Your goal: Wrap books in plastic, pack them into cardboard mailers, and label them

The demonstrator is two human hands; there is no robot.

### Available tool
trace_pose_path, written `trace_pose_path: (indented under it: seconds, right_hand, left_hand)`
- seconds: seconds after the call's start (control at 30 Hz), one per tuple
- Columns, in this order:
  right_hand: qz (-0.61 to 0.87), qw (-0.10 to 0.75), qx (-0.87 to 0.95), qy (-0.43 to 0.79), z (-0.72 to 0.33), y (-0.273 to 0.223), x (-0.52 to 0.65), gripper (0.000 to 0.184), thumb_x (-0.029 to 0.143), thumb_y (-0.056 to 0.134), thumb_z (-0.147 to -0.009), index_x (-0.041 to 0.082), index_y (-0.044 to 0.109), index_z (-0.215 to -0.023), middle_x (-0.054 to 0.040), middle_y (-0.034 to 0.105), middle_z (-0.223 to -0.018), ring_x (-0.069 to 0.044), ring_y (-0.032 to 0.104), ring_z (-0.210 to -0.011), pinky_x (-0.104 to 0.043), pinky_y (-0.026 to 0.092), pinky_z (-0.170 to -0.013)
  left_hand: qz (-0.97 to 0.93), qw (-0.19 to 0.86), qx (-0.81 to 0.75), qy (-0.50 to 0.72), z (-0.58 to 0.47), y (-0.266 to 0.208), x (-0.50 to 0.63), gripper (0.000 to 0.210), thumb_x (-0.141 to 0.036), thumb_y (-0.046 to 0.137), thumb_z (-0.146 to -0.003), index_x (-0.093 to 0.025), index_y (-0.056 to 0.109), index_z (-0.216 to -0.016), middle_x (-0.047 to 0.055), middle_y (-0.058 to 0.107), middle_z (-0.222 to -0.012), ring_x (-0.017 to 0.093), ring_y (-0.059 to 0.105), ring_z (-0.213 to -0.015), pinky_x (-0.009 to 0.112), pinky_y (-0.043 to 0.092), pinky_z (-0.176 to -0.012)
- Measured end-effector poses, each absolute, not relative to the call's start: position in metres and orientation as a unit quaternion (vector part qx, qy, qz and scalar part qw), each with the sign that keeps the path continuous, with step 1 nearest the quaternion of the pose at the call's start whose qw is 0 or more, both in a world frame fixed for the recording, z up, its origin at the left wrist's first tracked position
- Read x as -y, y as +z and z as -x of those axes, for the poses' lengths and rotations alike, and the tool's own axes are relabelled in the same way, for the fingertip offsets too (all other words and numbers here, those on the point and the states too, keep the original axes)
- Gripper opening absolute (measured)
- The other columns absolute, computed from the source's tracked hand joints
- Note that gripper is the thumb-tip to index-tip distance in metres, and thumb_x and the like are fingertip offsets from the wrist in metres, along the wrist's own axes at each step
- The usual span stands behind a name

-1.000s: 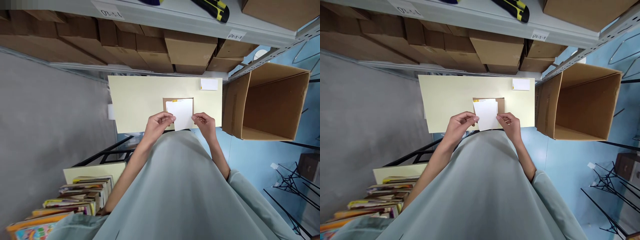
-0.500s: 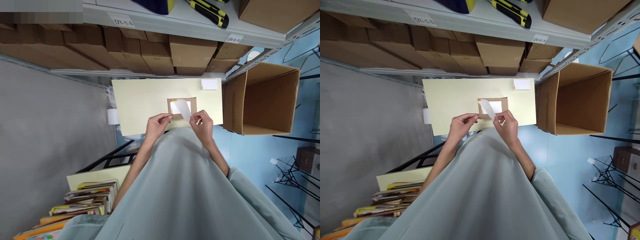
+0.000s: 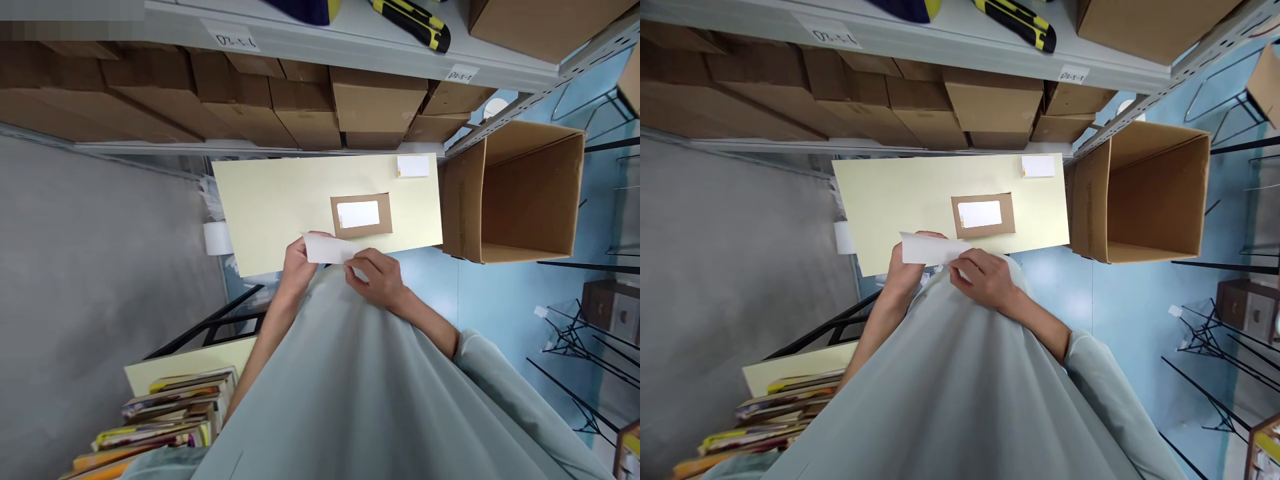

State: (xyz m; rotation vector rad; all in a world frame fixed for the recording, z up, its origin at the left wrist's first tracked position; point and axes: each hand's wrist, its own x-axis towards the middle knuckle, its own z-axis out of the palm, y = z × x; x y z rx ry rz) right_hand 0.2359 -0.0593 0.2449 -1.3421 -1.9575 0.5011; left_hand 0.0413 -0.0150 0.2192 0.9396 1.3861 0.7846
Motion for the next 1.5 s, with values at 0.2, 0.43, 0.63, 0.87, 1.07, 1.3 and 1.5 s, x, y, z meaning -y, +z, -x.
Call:
trace_pose_path:
  seconds: [0.2,0.43,0.63,0.87,1.07,1.3,1.5]
  right_hand:
    - [0.648,0.420,0.550,0.319,-0.246,0.250,0.051,0.013,0.033,0.066,-0.103,0.025,0.069,-0.093,-0.0008,0.071,-0.086,-0.012,0.060,-0.064,-0.027,0.051,-0.056]
    - [0.733,0.357,0.419,0.400,-0.263,0.226,0.041,0.024,0.046,0.068,-0.095,0.024,0.068,-0.086,-0.0011,0.072,-0.087,-0.013,0.059,-0.066,-0.028,0.053,-0.063]
    - [0.745,0.336,0.384,0.430,-0.262,0.219,0.046,0.027,0.051,0.068,-0.091,0.024,0.068,-0.085,-0.0016,0.075,-0.086,-0.015,0.061,-0.066,-0.030,0.055,-0.066]
    - [0.748,0.303,0.345,0.479,-0.260,0.200,0.052,0.029,0.053,0.070,-0.089,0.025,0.068,-0.083,0.0009,0.074,-0.079,-0.016,0.062,-0.065,-0.031,0.054,-0.068]
    - [0.722,0.275,0.300,0.559,-0.247,0.178,0.060,0.023,0.044,0.070,-0.084,0.024,0.065,-0.075,0.0021,0.070,-0.073,-0.016,0.060,-0.064,-0.029,0.050,-0.066]
    - [0.684,0.318,0.191,0.628,-0.233,0.162,0.065,0.028,0.046,0.072,-0.085,0.023,0.064,-0.072,0.0040,0.060,-0.060,-0.014,0.055,-0.058,-0.027,0.045,-0.057]
    - [0.691,0.368,0.118,0.611,-0.229,0.142,0.052,0.030,0.045,0.074,-0.085,0.023,0.061,-0.070,0.0047,0.058,-0.063,-0.012,0.057,-0.056,-0.024,0.041,-0.053]
  left_hand:
    - [-0.465,0.584,-0.577,0.332,-0.049,0.223,0.009,0.024,-0.045,0.077,-0.086,-0.022,0.069,-0.084,0.003,0.071,-0.091,0.016,0.063,-0.075,0.029,0.053,-0.068]
    - [-0.561,0.536,-0.583,0.240,-0.057,0.226,0.001,0.021,-0.045,0.070,-0.090,-0.024,0.068,-0.086,0.003,0.074,-0.093,0.019,0.068,-0.083,0.032,0.055,-0.075]
    - [-0.549,0.533,-0.617,0.181,-0.057,0.213,0.003,0.029,-0.053,0.069,-0.089,-0.024,0.070,-0.090,0.003,0.075,-0.087,0.019,0.066,-0.075,0.032,0.053,-0.070]
    - [-0.553,0.519,-0.638,0.134,-0.051,0.211,0.006,0.027,-0.052,0.067,-0.092,-0.025,0.071,-0.092,0.001,0.074,-0.084,0.018,0.064,-0.068,0.031,0.051,-0.068]
    - [-0.606,0.465,-0.637,0.105,-0.048,0.206,-0.007,0.015,-0.038,0.062,-0.091,-0.025,0.070,-0.091,0.005,0.078,-0.096,0.021,0.070,-0.077,0.034,0.053,-0.075]
    - [-0.665,0.439,-0.598,0.083,-0.057,0.188,-0.037,0.015,-0.034,0.060,-0.094,-0.025,0.071,-0.093,0.007,0.080,-0.106,0.025,0.073,-0.091,0.037,0.056,-0.083]
    - [-0.720,0.437,-0.538,0.030,-0.070,0.157,-0.081,0.014,-0.029,0.060,-0.093,-0.023,0.073,-0.094,0.010,0.080,-0.109,0.028,0.073,-0.099,0.038,0.055,-0.093]
